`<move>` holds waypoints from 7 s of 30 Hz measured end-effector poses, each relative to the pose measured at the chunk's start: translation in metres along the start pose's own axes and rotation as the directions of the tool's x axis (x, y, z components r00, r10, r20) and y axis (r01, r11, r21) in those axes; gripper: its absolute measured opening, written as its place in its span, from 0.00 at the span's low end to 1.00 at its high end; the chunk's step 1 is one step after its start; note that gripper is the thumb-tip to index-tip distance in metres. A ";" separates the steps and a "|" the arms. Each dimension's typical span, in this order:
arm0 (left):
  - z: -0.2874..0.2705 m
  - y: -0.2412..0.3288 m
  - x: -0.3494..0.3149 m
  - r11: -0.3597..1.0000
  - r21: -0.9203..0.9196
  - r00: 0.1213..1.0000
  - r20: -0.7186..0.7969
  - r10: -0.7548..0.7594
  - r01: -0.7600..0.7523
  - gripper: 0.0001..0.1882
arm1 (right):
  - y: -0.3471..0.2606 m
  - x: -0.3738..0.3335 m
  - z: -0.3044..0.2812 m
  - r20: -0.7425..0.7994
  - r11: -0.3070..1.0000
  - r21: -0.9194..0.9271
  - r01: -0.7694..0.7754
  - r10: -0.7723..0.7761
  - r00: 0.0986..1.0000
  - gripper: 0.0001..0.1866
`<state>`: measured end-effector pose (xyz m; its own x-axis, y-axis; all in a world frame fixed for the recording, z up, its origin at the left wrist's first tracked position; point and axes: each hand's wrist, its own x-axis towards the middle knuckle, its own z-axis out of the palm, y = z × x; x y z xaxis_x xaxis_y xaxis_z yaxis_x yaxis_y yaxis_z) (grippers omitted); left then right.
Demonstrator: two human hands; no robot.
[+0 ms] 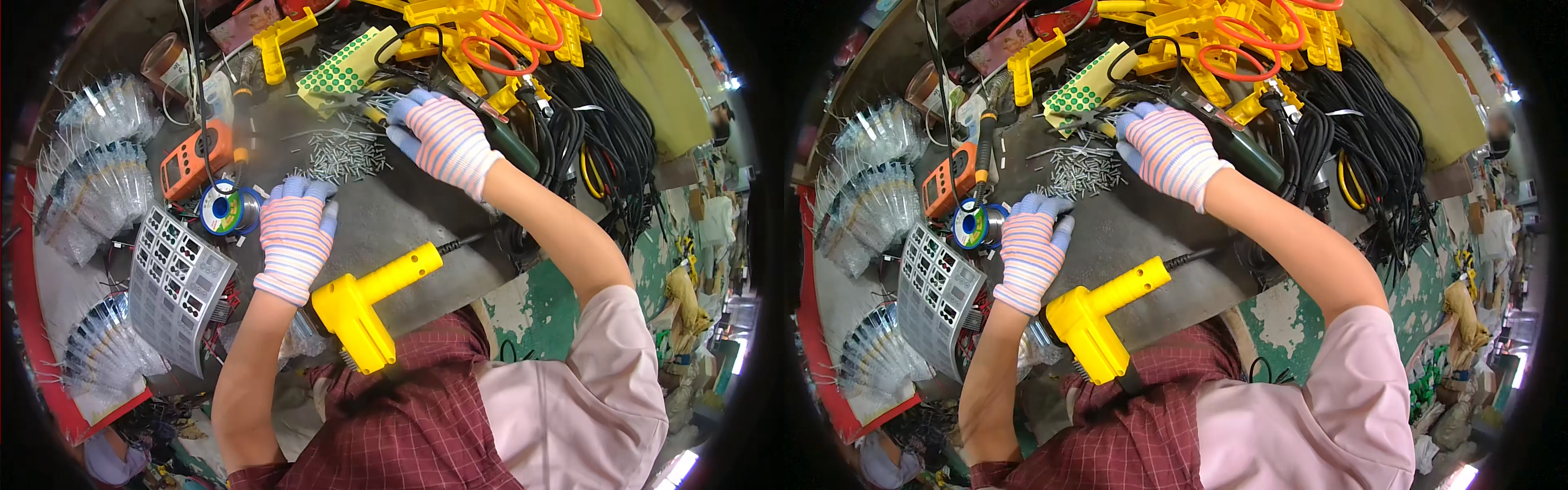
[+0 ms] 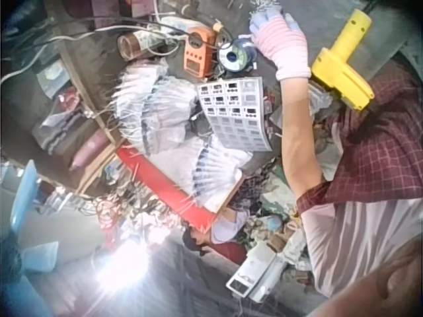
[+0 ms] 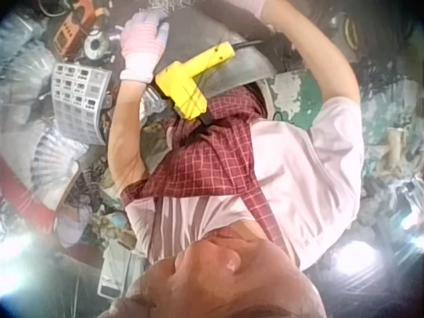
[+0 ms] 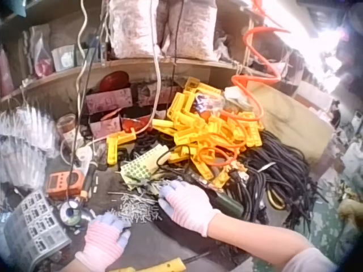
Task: The person assembles a handheld electronic device by soldering wires to a circuit board inside a plastic casing using a soldering iron, testing the digital display, and fastening the casing with screws using pneumatic screwdrivers. Finally, the person peels a sticker from a sheet and sticks it onto the device.
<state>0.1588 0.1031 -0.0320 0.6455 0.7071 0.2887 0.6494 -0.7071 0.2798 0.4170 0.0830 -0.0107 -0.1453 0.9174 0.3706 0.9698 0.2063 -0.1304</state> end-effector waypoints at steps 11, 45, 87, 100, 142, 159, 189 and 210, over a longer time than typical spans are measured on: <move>0.002 -0.002 0.005 0.918 0.299 0.957 -0.047 0.288 -0.261 0.13 | -0.016 -0.022 -0.005 0.372 0.985 0.088 -0.151 0.108 0.922 0.13; -0.039 0.078 -0.194 0.857 -0.511 0.942 -0.252 -0.221 0.064 0.10 | -0.137 -0.124 -0.091 0.780 -0.068 0.625 -0.778 0.043 0.624 0.07; -0.006 0.087 -0.209 0.889 -0.458 0.885 -0.414 -0.213 0.000 0.11 | -0.156 -0.212 0.065 0.886 0.989 0.084 -0.122 -0.018 0.463 0.17; -0.011 0.097 -0.211 0.969 -0.246 0.902 -0.424 -0.084 -0.025 0.12 | -0.143 -0.237 0.060 0.749 0.926 0.273 -0.260 -0.035 0.662 0.17; -0.048 0.029 -0.110 0.904 -0.413 0.994 0.053 -0.100 0.113 0.23 | -0.060 -0.024 -0.017 0.306 0.956 0.293 -0.017 -0.077 0.949 0.11; 0.000 -0.022 -0.022 0.992 -0.038 0.991 -0.039 -0.124 0.123 0.08 | -0.067 -0.085 -0.077 0.299 0.483 0.812 -0.328 0.139 0.944 0.10; -0.034 0.072 -0.026 0.814 -0.571 0.906 0.392 0.157 0.106 0.17 | -0.080 -0.168 -0.016 -0.227 0.951 0.307 0.027 0.046 0.973 0.18; -0.024 0.049 -0.017 0.837 -0.539 0.994 0.100 -0.048 0.095 0.13 | -0.030 0.046 -0.007 0.552 0.978 -0.196 0.068 0.052 0.832 0.10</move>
<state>0.1704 0.0559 -0.0014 0.6504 0.7375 0.1817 0.3882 -0.5284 0.7550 0.3830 0.1167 0.0167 -0.1785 0.9622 -0.2057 0.9771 0.1979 0.0777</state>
